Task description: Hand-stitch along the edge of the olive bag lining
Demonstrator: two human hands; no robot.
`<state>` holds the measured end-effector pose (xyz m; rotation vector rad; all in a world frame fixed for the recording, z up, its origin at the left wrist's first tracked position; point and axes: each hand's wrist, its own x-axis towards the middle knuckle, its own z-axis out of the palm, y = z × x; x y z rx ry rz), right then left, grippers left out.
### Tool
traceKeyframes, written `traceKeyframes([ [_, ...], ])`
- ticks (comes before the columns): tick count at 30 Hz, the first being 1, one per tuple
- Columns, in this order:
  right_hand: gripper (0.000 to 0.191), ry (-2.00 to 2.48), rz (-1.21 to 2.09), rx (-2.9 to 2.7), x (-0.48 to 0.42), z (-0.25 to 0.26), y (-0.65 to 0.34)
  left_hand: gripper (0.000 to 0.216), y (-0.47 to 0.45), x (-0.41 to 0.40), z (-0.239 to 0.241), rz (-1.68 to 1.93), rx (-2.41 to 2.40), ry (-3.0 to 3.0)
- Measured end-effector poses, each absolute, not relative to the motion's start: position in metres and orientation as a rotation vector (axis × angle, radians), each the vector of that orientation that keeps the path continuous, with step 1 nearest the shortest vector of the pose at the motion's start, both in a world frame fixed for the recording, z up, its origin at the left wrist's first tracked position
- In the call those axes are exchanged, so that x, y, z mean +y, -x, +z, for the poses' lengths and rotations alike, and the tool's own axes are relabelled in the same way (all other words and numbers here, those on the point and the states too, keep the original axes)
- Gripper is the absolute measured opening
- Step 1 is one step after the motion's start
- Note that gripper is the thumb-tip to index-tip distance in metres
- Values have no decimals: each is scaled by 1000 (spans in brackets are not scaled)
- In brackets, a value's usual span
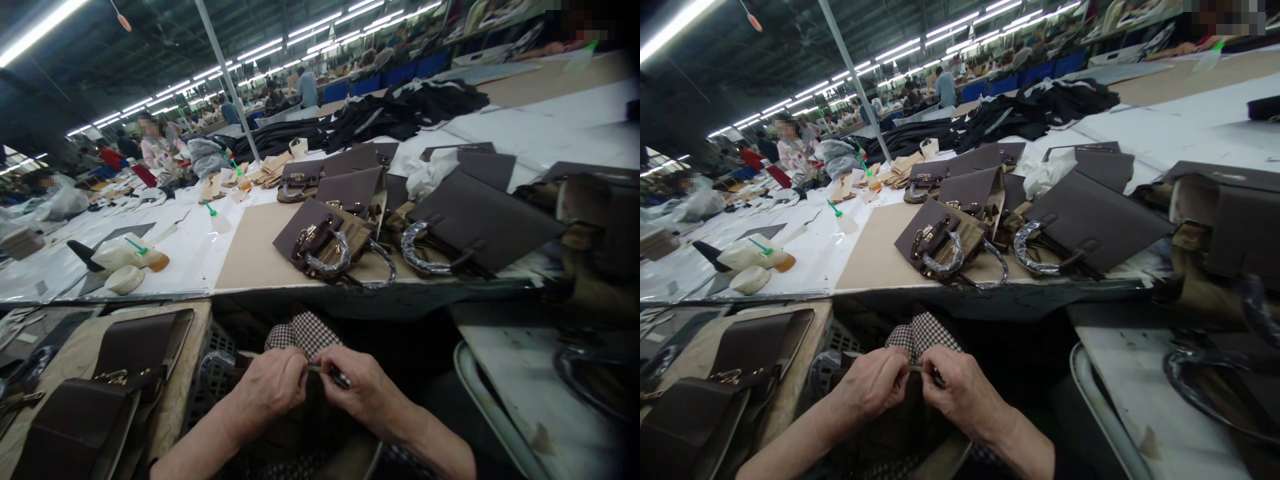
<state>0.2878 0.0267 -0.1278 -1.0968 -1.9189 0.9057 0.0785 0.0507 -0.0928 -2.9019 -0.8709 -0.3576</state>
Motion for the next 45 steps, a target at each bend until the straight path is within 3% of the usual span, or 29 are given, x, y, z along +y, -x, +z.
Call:
traceKeyframes([
  [22, 9, 1209, 1018, -1690, 22, -133, -289, 18, -96, 41, -97, -548, -1125, 2902],
  [28, 9, 1243, 1165, -1676, 29, -127, -291, 4, -89, 50, -83, -383, -1582, 3208],
  [31, 7, 1212, 1186, -1733, 34, -126, -291, 32, -82, 57, -74, -360, -1738, 3351],
  [33, 7, 1181, 1200, -1759, 37, -126, -290, 37, -79, 59, -72, -343, -1691, 3402],
  [40, 30, 1086, 1390, -1687, 39, -119, -288, 17, -80, 57, -78, -182, -1505, 3247],
  [43, 19, 1162, 1333, -1829, 36, -114, -295, 18, -84, 56, -81, -94, -1540, 3075],
  [45, 24, 1202, 1411, -1847, 33, -112, -303, 19, -86, 57, -81, -13, -1577, 3012],
])
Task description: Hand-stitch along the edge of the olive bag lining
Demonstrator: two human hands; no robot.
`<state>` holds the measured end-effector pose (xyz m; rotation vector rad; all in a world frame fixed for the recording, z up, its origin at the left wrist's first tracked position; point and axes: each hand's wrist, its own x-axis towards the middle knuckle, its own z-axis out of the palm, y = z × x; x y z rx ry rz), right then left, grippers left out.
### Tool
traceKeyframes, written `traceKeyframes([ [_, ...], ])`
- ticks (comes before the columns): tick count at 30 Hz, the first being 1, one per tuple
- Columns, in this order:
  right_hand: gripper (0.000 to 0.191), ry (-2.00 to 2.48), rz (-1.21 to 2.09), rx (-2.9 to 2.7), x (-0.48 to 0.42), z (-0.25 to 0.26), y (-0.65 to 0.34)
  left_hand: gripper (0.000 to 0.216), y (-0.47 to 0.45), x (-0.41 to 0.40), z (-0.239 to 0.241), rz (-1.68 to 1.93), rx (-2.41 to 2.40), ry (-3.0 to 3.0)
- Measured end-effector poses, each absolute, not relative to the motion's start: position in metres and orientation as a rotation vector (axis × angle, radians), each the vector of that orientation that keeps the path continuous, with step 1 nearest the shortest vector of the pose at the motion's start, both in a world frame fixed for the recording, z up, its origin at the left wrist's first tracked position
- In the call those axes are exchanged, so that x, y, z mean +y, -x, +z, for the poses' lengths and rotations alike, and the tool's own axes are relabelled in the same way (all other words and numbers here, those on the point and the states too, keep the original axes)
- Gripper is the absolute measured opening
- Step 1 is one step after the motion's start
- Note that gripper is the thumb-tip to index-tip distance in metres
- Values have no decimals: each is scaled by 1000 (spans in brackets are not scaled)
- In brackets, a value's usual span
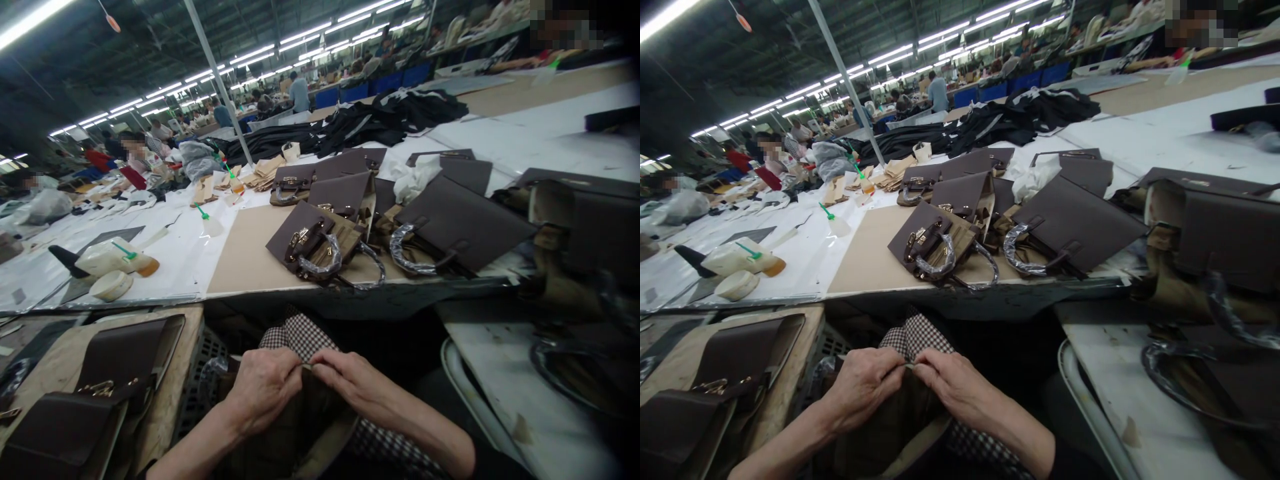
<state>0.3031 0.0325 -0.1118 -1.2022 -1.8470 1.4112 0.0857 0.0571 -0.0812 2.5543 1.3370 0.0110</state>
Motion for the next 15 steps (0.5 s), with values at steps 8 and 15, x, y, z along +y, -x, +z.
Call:
traceKeyframes([
  [8, 22, 1131, 1952, -1305, 8, -111, -335, 24, -86, 75, -74, -88, 1128, -2500],
  [15, 20, 1183, 1937, -1233, -2, -120, -339, 27, -102, 77, -61, -81, 850, -2598],
])
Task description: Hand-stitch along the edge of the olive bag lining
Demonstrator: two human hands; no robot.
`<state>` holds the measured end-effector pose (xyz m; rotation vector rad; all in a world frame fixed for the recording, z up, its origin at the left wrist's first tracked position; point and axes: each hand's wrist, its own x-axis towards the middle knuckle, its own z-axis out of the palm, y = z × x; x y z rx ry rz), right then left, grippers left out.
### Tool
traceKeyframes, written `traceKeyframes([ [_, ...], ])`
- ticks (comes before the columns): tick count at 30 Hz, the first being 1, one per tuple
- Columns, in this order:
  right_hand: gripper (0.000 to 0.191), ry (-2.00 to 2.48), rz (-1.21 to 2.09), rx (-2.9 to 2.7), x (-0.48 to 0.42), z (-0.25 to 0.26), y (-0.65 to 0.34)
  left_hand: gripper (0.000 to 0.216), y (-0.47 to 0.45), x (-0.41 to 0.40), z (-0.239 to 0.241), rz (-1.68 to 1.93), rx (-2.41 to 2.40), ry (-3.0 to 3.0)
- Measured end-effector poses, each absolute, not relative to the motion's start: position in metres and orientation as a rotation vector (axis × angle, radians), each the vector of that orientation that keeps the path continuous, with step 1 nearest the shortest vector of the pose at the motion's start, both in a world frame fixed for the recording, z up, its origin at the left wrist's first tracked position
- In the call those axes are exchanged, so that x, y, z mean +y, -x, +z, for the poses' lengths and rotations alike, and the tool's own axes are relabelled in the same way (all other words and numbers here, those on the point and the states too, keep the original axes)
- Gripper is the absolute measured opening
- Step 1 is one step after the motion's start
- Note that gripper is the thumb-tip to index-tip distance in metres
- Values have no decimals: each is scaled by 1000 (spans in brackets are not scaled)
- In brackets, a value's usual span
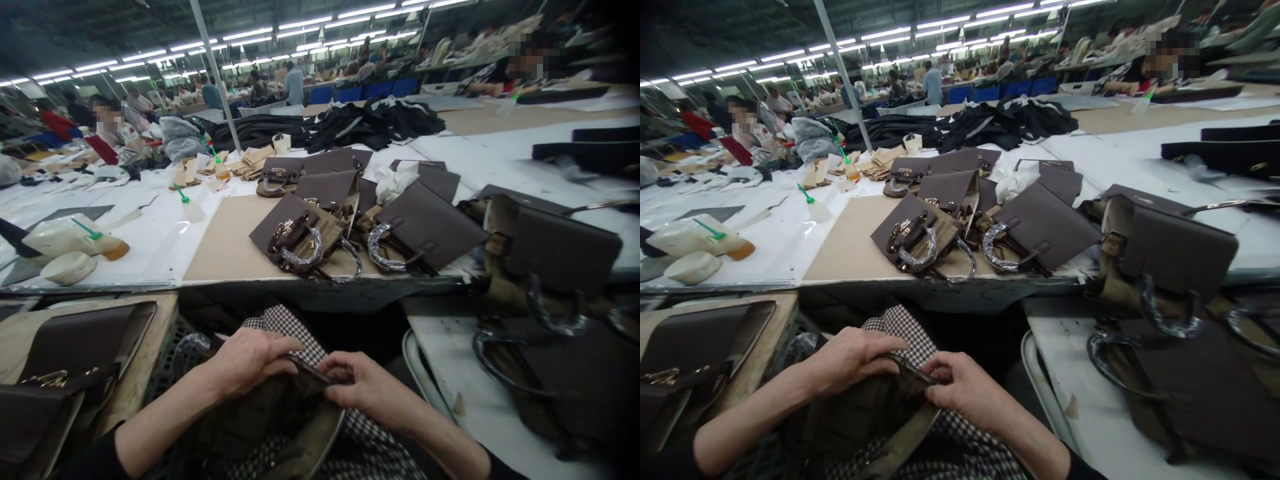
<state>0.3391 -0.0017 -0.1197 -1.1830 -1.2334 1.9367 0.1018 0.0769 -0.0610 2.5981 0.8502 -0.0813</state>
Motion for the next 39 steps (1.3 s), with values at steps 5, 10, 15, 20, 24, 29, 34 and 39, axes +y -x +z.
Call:
traceKeyframes([
  [5, 22, 1144, 1789, -1464, 23, -112, -342, 16, -110, 86, -35, -254, 848, -2717],
  [10, 37, 998, 1968, -1388, 71, -109, -328, 21, -113, 93, -5, -430, 1048, -2784],
  [15, 59, 1089, 1989, -1336, 77, -116, -298, 22, -115, 81, -16, -551, 1276, -2742],
  [20, 91, 1156, 1934, -1134, 37, -112, -299, 19, -111, 72, -29, -524, 1322, -2732],
  [24, 45, 1112, 2125, -987, 20, -112, -316, 18, -105, 75, -27, -517, 1280, -2741],
  [29, 32, 1131, 2116, -1015, 21, -116, -324, 21, -99, 81, -26, -508, 1186, -2763],
  [34, 25, 1163, 2002, -1296, 23, -121, -324, 24, -94, 81, -27, -493, 1151, -2740],
  [39, 43, 1375, 1528, -1848, 37, -129, -325, 21, -94, 79, -26, -456, 1126, -2728],
])
